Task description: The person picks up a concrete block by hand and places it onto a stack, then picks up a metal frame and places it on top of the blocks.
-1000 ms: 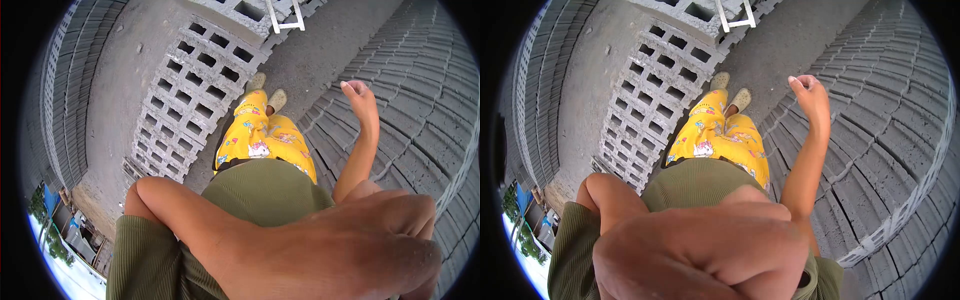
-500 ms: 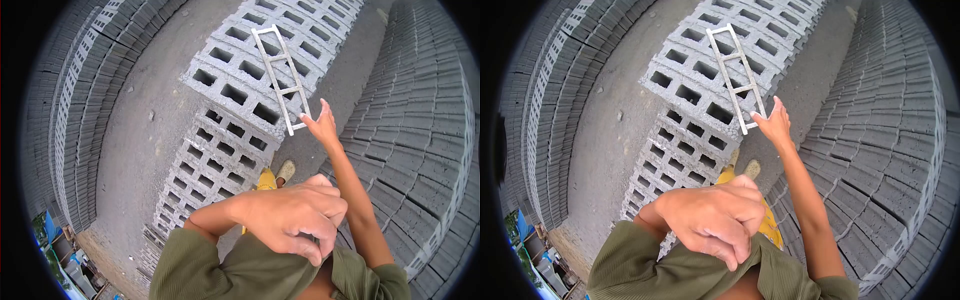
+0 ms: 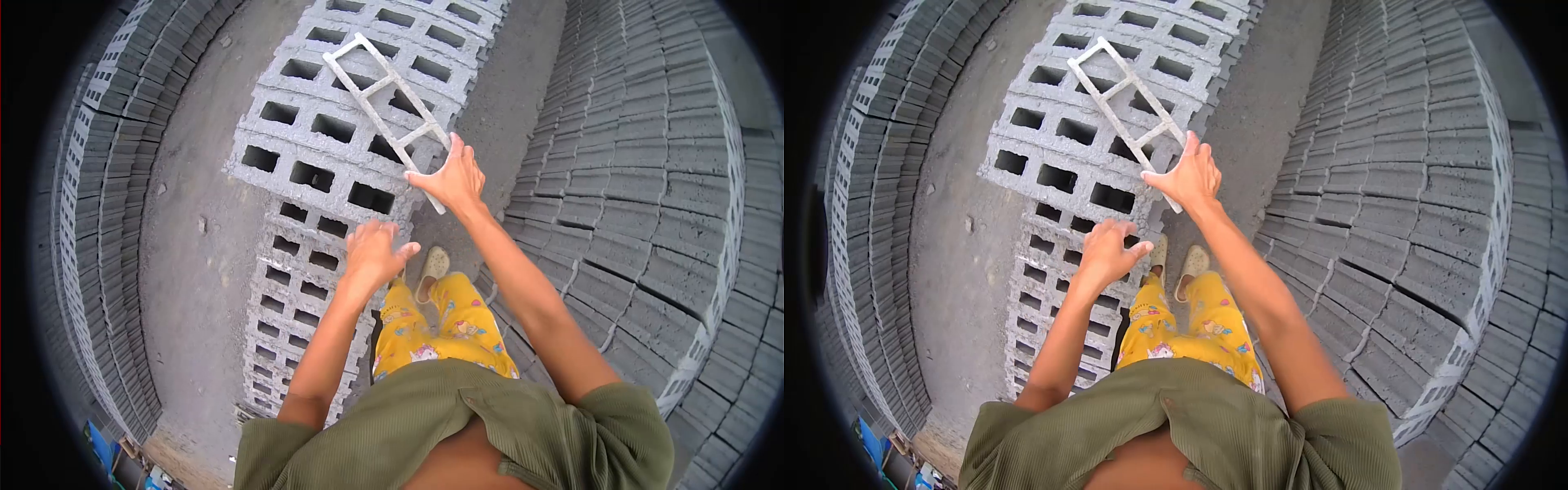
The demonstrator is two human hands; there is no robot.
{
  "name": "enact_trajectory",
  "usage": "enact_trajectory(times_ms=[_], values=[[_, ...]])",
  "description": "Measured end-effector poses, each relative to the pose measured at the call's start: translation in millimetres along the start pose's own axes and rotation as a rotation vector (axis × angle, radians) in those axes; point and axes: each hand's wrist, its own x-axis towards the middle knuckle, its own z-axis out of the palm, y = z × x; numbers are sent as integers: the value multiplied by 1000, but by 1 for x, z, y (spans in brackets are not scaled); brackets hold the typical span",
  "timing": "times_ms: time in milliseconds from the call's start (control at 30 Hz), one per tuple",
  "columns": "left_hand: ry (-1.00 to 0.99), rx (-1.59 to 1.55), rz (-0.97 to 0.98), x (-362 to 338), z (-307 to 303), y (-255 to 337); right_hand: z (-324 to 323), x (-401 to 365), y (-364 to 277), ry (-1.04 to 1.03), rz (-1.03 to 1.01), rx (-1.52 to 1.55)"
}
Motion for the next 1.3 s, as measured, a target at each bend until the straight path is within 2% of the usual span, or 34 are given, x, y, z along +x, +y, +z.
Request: enact_trajectory(times_ms=[100, 200, 267, 300, 400, 467, 567, 600, 633, 767, 867, 1033, 1167, 1233, 1300], values=[[399, 25, 63, 15, 26, 5, -11, 39, 19, 83, -147, -102], [477, 127, 5, 34, 36, 5, -22, 90, 24, 116, -263, -139], [401, 200, -77, 44, 40, 7, -20, 124, 31, 161, -389, -193], [385, 240, -107, 48, 43, 9, -16, 134, 34, 270, -558, -230], [346, 271, -227, 63, 54, 16, -35, 126, 10, -28, -1262, -230], [251, 293, -318, 68, 58, 19, -29, 104, 4, -324, -1610, -481], [180, 321, -446, 80, 56, 21, 23, 104, 20, -82, -1814, -520], [158, 324, -480, 83, 60, 20, 27, 107, 16, -113, -1814, -534], [310, 326, -433, 83, 64, 17, 30, 112, 11, -140, -1817, -552], [222, 269, -430, 80, 70, 15, 22, 115, -5, -349, -1817, -659], [220, 257, -408, 85, 62, 3, 31, 119, -8, -418, -1870, -698], [149, 180, -409, 57, 19, 6, 11, 104, -49, -575, -1836, -649], [179, 202, -423, 41, -20, -5, -9, 92, -90, -671, -1705, -714], [225, 183, -417, 42, -17, -8, -3, 89, -79, -611, -1680, -609], [292, 157, -396, 44, 11, -5, 10, 89, -52, -562, -1690, -513]])
